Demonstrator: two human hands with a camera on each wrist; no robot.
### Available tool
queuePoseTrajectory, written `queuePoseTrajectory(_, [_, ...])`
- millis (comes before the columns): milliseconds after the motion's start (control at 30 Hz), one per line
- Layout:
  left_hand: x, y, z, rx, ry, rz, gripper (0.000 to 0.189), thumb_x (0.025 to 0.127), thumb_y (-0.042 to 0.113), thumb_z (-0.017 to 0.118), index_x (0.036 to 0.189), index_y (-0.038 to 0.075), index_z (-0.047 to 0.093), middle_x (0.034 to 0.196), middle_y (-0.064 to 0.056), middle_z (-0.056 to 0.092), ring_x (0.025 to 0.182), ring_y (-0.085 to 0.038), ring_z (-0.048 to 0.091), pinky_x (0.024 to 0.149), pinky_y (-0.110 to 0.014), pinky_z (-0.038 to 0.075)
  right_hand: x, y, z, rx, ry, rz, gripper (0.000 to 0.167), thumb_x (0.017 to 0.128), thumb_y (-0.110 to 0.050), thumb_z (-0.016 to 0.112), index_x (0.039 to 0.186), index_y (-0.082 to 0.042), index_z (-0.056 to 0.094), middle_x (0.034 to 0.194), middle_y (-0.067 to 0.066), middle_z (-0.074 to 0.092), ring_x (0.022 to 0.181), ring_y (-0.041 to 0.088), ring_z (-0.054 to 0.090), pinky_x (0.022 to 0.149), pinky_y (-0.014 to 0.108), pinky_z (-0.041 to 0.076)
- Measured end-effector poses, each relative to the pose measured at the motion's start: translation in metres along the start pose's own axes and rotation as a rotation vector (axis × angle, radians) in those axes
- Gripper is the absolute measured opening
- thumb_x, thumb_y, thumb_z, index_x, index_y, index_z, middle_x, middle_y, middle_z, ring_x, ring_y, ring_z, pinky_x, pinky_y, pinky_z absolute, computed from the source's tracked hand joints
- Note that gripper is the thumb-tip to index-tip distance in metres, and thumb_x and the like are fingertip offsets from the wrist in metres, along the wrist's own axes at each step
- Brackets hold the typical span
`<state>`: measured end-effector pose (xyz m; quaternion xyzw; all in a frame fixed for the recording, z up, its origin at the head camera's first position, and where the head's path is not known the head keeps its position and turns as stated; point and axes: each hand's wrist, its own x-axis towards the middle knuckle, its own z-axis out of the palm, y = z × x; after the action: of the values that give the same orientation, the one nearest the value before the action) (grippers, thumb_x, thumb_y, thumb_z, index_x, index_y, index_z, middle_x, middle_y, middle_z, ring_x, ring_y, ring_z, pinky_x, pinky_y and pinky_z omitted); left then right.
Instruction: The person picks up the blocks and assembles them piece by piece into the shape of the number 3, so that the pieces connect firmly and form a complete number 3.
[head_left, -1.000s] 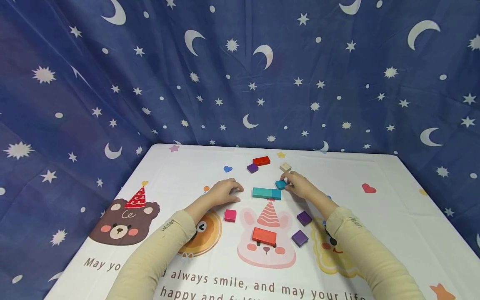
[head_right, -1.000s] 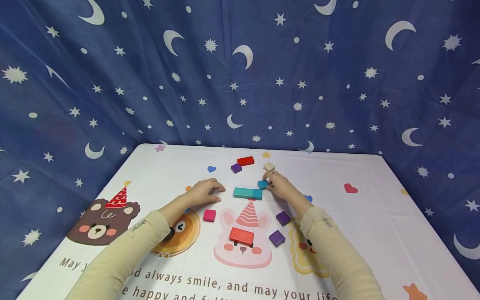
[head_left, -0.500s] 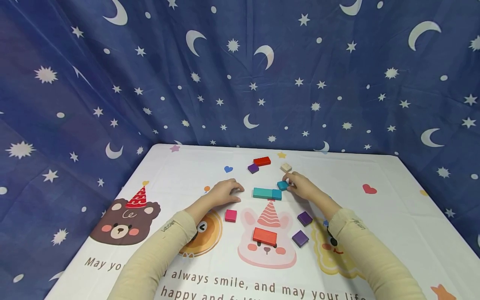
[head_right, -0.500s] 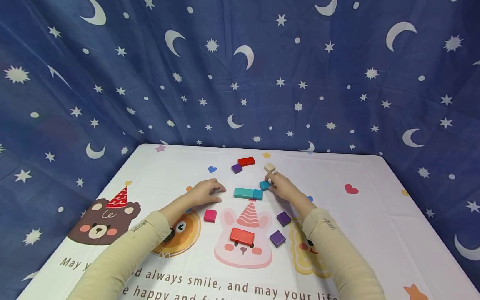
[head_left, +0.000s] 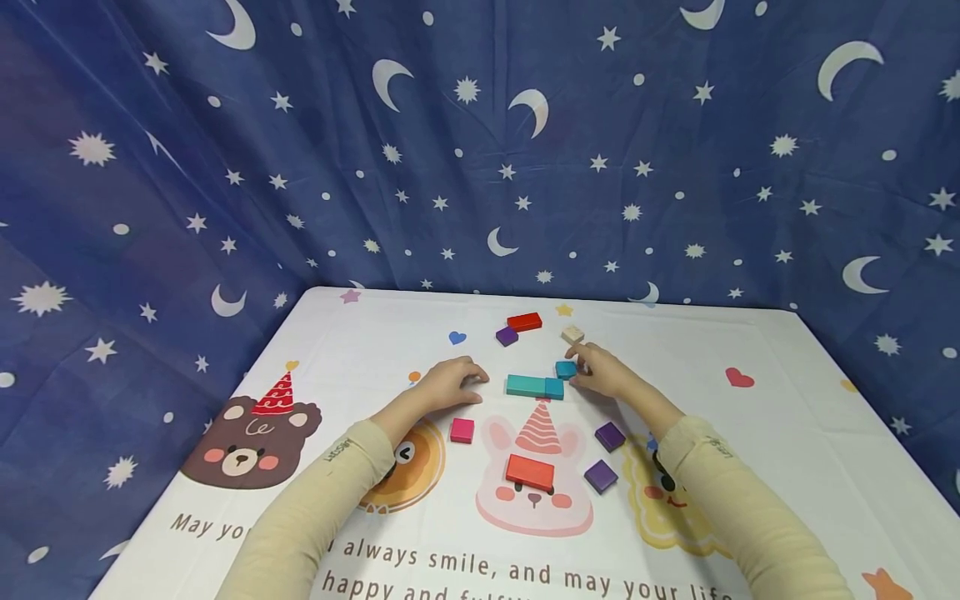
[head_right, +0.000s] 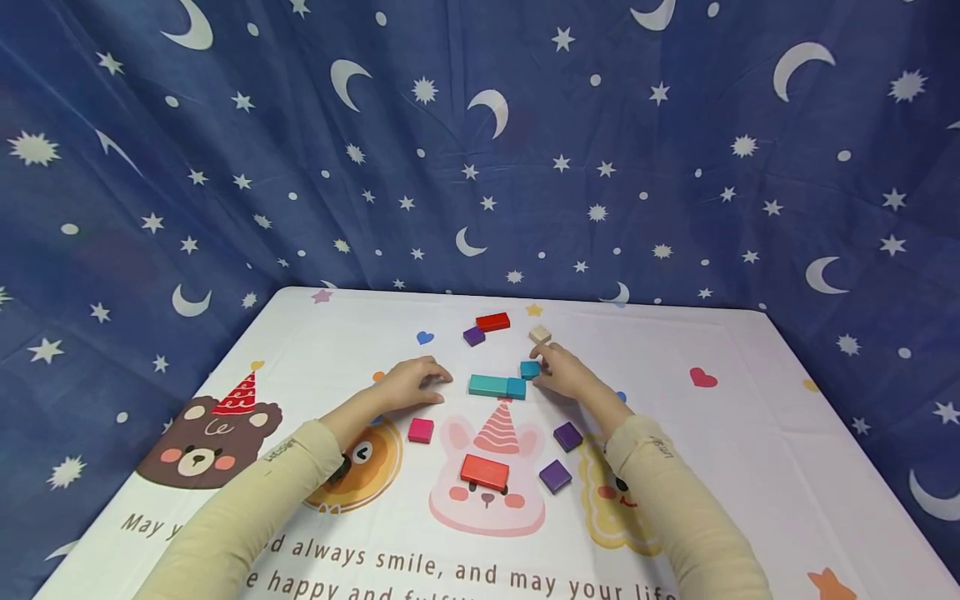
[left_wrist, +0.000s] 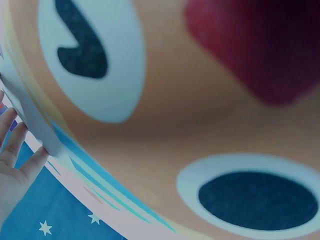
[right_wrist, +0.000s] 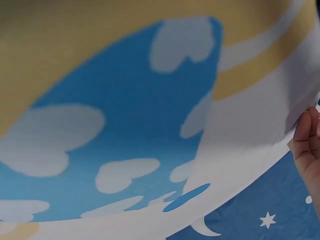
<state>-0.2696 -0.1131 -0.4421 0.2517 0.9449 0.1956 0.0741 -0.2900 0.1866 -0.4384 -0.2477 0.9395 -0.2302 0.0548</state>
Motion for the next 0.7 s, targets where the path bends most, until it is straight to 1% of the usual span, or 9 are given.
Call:
queuePoseTrajectory(200, [-0.0007, 0.0001, 0.0002, 0.000, 0.002, -0.011, 0.034, 0.081, 0.024, 0.073, 0.113, 0.015, 0.066, 0.097, -0.001, 0.060, 0.085, -0.012, 0.051, 0.090, -0.032, 0.046, 0.0005, -0.0007, 0.0003, -0.017, 0.004, -0.002, 0.027, 0.085, -0.005, 0.065, 0.110, 0.002, 0.057, 0.096, 0.019, 0.057, 0.076, 0.021, 0.052, 0.071, 0.034, 0.047])
queuePoseTrajectory(333, [-0.0003, -0.0003, 0.0007, 0.001, -0.001, -0.002, 0.033, 0.082, 0.024, 0.073, 0.113, 0.014, 0.066, 0.097, -0.001, 0.060, 0.085, -0.012, 0.051, 0.090, -0.032, 0.046, -0.0012, 0.0007, 0.0008, -0.002, 0.016, -0.008, 0.026, 0.085, -0.005, 0.066, 0.108, 0.002, 0.058, 0.096, 0.019, 0.057, 0.077, 0.022, 0.053, 0.073, 0.036, 0.048])
queuePoseTrajectory(433, [-0.0003, -0.0001, 0.0006, -0.003, -0.003, 0.004, 0.034, 0.082, 0.024, 0.073, 0.114, 0.014, 0.066, 0.097, -0.001, 0.060, 0.085, -0.013, 0.051, 0.090, -0.032, 0.046, -0.0022, 0.0009, 0.0011, 0.005, 0.015, 0.008, 0.026, 0.085, -0.006, 0.067, 0.108, 0.002, 0.058, 0.097, 0.019, 0.057, 0.078, 0.022, 0.053, 0.074, 0.036, 0.048])
queuePoseTrajectory(700, [0.0002, -0.0013, 0.0007, 0.006, -0.003, 0.003, 0.034, 0.082, 0.025, 0.073, 0.114, 0.014, 0.066, 0.098, -0.001, 0.060, 0.085, -0.012, 0.051, 0.090, -0.032, 0.046, -0.0008, -0.0008, 0.0019, -0.002, 0.019, 0.024, 0.027, 0.085, -0.007, 0.067, 0.108, 0.002, 0.058, 0.096, 0.018, 0.057, 0.077, 0.021, 0.053, 0.072, 0.034, 0.047])
